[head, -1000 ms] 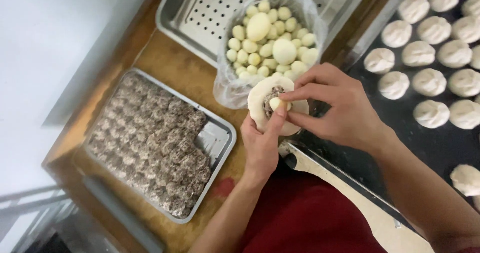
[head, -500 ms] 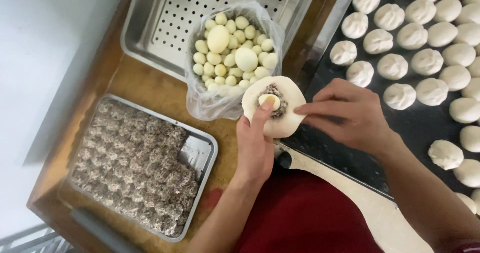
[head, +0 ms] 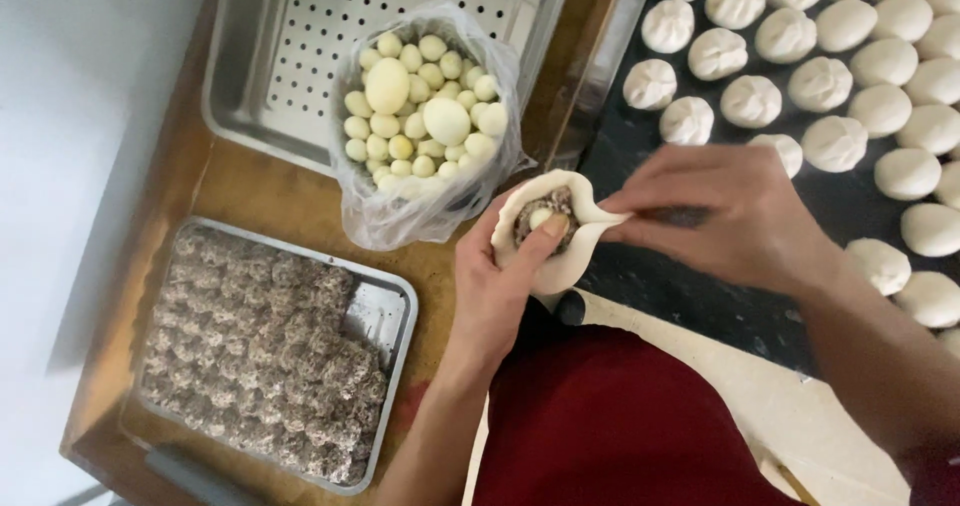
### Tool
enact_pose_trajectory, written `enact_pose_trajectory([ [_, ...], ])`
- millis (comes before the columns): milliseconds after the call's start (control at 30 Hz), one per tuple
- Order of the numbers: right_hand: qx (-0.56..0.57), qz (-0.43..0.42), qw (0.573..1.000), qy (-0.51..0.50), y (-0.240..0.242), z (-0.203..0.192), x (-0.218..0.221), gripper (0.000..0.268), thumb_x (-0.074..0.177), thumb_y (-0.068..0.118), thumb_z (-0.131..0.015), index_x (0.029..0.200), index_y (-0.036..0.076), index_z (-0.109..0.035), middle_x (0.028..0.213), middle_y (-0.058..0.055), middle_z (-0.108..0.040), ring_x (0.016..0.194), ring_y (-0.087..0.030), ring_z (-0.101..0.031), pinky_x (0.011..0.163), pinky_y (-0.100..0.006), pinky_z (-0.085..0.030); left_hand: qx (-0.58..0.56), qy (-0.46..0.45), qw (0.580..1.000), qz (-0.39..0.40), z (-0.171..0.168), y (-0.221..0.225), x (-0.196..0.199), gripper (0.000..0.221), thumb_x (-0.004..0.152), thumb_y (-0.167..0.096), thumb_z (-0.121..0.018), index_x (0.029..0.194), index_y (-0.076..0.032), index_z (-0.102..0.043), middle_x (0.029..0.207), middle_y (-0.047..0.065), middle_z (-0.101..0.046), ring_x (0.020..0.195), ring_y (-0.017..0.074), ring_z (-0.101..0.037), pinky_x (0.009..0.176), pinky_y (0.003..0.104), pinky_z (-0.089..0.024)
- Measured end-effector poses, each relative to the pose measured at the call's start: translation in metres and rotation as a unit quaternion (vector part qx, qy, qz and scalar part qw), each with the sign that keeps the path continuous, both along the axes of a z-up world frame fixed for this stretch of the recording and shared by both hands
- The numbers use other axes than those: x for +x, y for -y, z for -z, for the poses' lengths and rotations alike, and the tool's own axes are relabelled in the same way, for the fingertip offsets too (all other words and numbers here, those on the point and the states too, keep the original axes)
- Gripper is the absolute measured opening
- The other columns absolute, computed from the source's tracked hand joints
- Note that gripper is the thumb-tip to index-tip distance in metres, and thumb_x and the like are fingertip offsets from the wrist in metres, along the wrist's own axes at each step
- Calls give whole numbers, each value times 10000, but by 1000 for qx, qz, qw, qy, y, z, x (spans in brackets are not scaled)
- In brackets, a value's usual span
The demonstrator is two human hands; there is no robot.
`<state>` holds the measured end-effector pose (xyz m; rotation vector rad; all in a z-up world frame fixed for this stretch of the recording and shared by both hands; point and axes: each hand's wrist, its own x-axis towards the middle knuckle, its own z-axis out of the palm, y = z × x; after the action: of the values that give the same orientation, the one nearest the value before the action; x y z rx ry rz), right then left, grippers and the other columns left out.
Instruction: Manually filling and shaping dough buns with meat and quail eggs in a production setting.
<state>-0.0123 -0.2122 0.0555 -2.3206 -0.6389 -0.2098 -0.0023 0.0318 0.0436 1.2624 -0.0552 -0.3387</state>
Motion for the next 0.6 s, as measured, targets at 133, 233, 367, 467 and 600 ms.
enact_pose_trajectory([
  [133, 83, 37, 984, -152, 1, -8, 5, 554, 776, 256, -877, 1264, 66, -694, 971, -44, -737, 827, -97, -756, 697, -244, -601, -48, -68, 994, 71, -6, -1, 2, 412, 951, -118, -719, 1334, 18, -652, 1125, 94, -728, 986, 141, -697, 860, 274, -581],
  [233, 123, 39, 952, -277, -3, -18, 4, 363, 740, 180, -851, 1093, 114, -791, 897, -37, -816, 773, -123, -784, 671, -264, -638, -48, -44, 988, 140, -7, 2, 5, 424, 958, -135, -712, 1338, 40, -645, 1156, 95, -733, 1012, 135, -706, 893, 279, -602],
  [367, 60, 47, 989, -130, 1, -12, -6, 248, 794, 175, -833, 1035, 121, -807, 900, -47, -805, 761, -130, -765, 623, -261, -617, -20, -114, 988, 104, 1, 7, 6, 379, 985, -195, -673, 1291, 28, -651, 1087, 112, -745, 918, 160, -729, 805, 294, -606],
  [467, 54, -14, 998, -31, 2, -7, -4, 212, 834, 175, -832, 1039, 127, -801, 953, -56, -792, 834, -118, -770, 677, -234, -619, 58, -33, 993, 95, 9, 8, 8, 357, 1009, -168, -688, 1301, 37, -683, 1096, 108, -740, 939, 125, -684, 816, 277, -577],
  [600, 70, 19, 987, -145, 9, -1, -2, 547, 762, 217, -886, 1279, 101, -746, 957, -67, -767, 778, -122, -751, 670, -252, -602, 56, 17, 982, 177, 1, 7, 13, 386, 1016, -175, -669, 1348, 22, -666, 1153, 62, -741, 1012, 90, -674, 898, 243, -562],
])
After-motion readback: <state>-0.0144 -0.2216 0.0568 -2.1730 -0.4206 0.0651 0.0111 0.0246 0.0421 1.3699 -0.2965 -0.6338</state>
